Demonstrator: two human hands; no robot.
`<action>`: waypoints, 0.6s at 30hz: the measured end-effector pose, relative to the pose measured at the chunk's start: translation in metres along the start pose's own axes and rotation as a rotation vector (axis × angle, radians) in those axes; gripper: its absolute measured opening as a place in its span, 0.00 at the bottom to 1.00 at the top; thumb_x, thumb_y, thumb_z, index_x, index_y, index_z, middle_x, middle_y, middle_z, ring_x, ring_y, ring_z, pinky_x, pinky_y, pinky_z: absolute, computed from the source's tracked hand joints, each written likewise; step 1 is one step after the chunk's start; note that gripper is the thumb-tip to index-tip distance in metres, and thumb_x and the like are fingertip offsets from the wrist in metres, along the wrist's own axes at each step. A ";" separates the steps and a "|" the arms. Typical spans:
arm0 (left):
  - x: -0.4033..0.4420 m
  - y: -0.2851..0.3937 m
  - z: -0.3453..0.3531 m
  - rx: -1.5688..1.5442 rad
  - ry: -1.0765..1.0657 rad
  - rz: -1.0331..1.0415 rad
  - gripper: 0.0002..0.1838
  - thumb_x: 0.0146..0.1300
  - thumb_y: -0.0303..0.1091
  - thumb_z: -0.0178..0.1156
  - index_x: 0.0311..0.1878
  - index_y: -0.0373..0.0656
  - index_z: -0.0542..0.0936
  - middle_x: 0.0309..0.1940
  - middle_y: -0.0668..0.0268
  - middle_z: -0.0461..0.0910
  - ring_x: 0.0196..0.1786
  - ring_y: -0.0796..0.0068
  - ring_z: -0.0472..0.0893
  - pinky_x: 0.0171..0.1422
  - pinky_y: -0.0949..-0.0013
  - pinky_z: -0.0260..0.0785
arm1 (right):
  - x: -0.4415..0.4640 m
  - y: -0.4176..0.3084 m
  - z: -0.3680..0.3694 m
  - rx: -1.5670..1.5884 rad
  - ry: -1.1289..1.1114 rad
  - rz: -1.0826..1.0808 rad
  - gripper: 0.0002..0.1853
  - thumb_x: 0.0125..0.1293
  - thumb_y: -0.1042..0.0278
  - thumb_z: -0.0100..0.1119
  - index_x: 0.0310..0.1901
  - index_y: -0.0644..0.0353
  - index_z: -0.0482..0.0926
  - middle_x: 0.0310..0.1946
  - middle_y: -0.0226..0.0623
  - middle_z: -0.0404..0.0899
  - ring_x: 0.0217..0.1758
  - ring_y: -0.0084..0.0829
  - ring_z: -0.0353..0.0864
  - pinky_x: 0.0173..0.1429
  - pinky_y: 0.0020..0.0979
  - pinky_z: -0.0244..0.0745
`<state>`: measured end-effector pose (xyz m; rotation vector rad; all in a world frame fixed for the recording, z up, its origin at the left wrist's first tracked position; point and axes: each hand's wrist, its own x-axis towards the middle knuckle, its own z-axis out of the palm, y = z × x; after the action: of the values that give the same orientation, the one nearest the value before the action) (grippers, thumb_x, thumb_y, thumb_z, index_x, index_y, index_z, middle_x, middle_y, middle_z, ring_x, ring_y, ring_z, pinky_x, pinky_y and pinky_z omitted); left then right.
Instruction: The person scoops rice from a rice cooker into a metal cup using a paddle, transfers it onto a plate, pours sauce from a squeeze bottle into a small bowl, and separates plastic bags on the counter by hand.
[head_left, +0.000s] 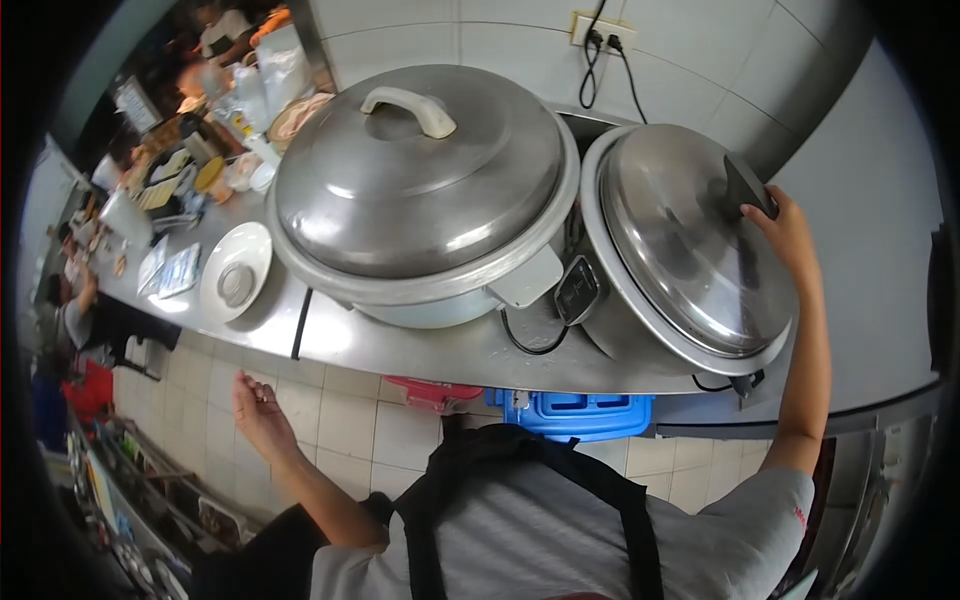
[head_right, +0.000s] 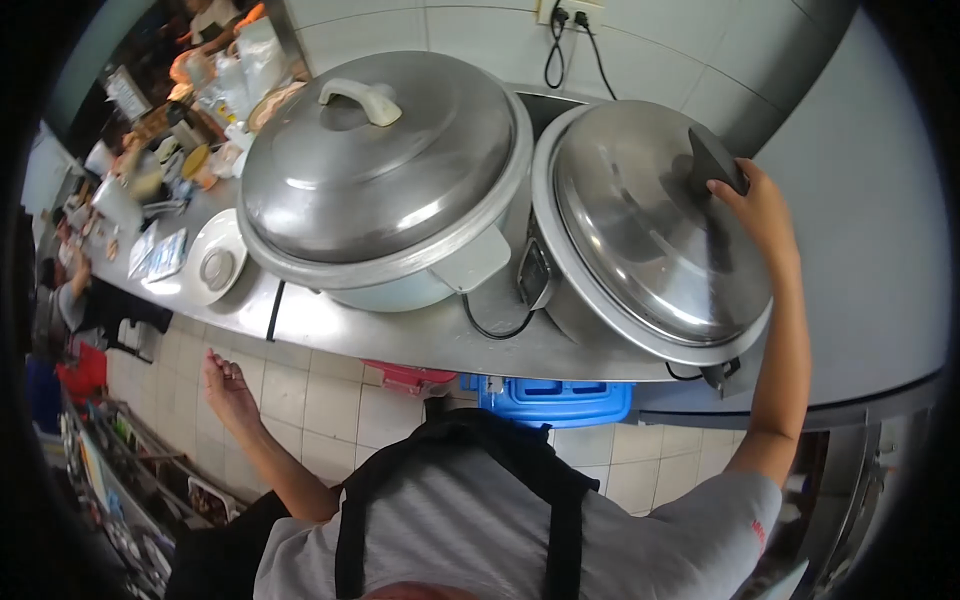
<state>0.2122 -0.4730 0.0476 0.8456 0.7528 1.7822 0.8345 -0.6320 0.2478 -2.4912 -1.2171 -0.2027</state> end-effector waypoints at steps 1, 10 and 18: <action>-0.011 0.003 0.005 0.075 0.050 0.001 0.12 0.64 0.30 0.50 0.48 0.35 0.71 0.34 0.69 0.71 0.33 0.83 0.67 0.40 0.79 0.63 | -0.002 -0.004 -0.002 -0.018 -0.002 0.019 0.33 0.52 0.48 0.61 0.52 0.69 0.70 0.44 0.54 0.75 0.51 0.46 0.74 0.54 0.36 0.66; -0.120 -0.035 -0.082 0.931 0.258 -0.042 0.15 0.57 0.37 0.55 0.45 0.41 0.75 0.56 0.57 0.67 0.50 0.69 0.73 0.52 0.62 0.66 | 0.016 0.044 0.030 -0.082 0.022 -0.144 0.32 0.59 0.51 0.56 0.56 0.70 0.65 0.52 0.54 0.69 0.58 0.44 0.68 0.60 0.35 0.62; -0.074 -0.011 -0.097 1.272 0.471 -0.616 0.12 0.50 0.32 0.59 0.40 0.44 0.81 0.59 0.48 0.61 0.52 0.52 0.72 0.52 0.65 0.67 | -0.133 -0.056 0.006 0.904 -0.203 -0.698 0.16 0.61 0.57 0.53 0.34 0.65 0.77 0.28 0.43 0.73 0.34 0.30 0.72 0.40 0.31 0.66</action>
<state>0.1592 -0.5498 -0.0313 0.7887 2.2739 0.7885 0.7079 -0.6954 0.2196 -1.2922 -1.7184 0.3672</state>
